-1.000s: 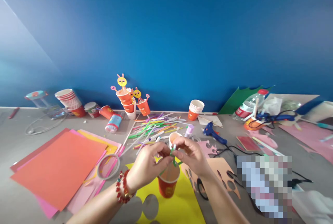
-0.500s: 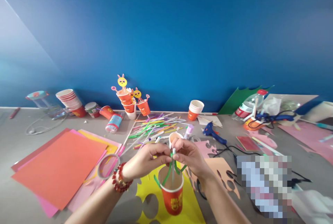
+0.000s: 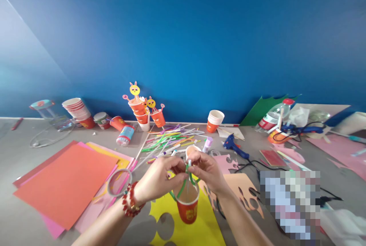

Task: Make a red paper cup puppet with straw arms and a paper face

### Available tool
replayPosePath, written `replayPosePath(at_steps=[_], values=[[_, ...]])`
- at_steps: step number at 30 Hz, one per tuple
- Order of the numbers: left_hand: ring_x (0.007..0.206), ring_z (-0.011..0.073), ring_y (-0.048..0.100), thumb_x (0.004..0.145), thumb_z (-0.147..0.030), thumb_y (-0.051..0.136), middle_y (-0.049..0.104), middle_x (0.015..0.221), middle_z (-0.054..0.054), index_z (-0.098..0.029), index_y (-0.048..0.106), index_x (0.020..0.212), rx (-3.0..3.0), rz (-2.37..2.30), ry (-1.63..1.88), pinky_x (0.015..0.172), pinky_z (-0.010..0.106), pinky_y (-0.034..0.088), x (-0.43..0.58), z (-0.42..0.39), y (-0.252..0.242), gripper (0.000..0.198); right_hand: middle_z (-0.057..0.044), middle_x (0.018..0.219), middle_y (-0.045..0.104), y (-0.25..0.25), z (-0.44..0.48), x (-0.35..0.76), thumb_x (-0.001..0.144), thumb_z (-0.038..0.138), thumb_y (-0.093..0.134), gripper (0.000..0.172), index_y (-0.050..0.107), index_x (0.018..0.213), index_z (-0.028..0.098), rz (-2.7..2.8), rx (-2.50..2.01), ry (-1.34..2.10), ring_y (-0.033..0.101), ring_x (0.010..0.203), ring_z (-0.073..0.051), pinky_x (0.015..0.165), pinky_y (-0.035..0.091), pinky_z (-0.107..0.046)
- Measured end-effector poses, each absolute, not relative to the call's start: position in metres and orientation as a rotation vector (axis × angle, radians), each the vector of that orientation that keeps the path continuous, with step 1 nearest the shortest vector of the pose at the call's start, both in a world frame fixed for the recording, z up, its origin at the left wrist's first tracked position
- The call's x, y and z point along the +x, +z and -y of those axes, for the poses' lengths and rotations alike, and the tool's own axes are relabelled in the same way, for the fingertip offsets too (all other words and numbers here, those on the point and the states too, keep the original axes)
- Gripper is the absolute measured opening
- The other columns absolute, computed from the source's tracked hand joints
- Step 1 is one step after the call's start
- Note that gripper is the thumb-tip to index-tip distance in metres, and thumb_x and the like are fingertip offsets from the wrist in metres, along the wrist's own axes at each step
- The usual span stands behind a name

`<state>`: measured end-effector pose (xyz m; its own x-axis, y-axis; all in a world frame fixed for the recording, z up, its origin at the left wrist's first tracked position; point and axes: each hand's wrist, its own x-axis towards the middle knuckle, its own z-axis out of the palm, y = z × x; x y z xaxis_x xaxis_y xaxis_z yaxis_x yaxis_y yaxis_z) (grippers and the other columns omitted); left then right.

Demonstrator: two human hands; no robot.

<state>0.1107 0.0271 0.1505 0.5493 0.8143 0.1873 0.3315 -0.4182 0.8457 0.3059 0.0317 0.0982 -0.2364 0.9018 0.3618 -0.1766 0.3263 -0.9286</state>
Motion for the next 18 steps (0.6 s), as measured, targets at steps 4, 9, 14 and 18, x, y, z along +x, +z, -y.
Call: replayPosePath(at_steps=[4,9,14,18], values=[[0.069,0.0159,0.062,0.084,-0.019,0.063,0.067,0.074,0.001,-0.020,0.063,0.079,2.087,-1.079,0.855,0.065,0.024,0.045,0.113,-0.024,0.146,0.005,-0.006,0.093,0.064,0.098,-0.026,0.306,0.088,0.024,0.071,0.013,0.064,0.099,0.025,1.553,-0.795,0.716,0.061,0.083,-0.022,0.078,0.051,-0.036],[0.070,0.0179,0.063,0.089,-0.022,0.061,0.069,0.076,0.003,-0.021,0.065,0.085,2.236,-1.177,0.958,0.065,0.025,0.042,0.114,-0.025,0.139,0.006,-0.007,0.094,0.068,0.105,-0.020,0.302,0.088,0.012,0.065,0.013,0.065,0.091,0.025,1.745,-0.841,0.384,0.064,0.092,-0.026,0.084,0.051,-0.040],[0.068,0.0188,0.062,0.096,-0.027,0.054,0.068,0.078,0.005,-0.020,0.064,0.087,2.385,-1.219,0.930,0.063,0.027,0.038,0.118,-0.022,0.135,0.015,-0.007,0.093,0.068,0.106,-0.020,0.298,0.090,0.012,0.061,0.013,0.063,0.092,0.025,1.771,-0.892,0.361,0.065,0.091,-0.026,0.081,0.052,-0.040],[0.069,0.0192,0.061,0.097,-0.025,0.053,0.068,0.079,0.005,-0.020,0.063,0.087,2.438,-1.224,0.948,0.063,0.028,0.037,0.119,-0.020,0.133,0.015,-0.007,0.093,0.068,0.105,-0.019,0.299,0.090,0.012,0.060,0.013,0.061,0.094,0.024,1.793,-0.919,0.338,0.064,0.091,-0.026,0.081,0.051,-0.039]])
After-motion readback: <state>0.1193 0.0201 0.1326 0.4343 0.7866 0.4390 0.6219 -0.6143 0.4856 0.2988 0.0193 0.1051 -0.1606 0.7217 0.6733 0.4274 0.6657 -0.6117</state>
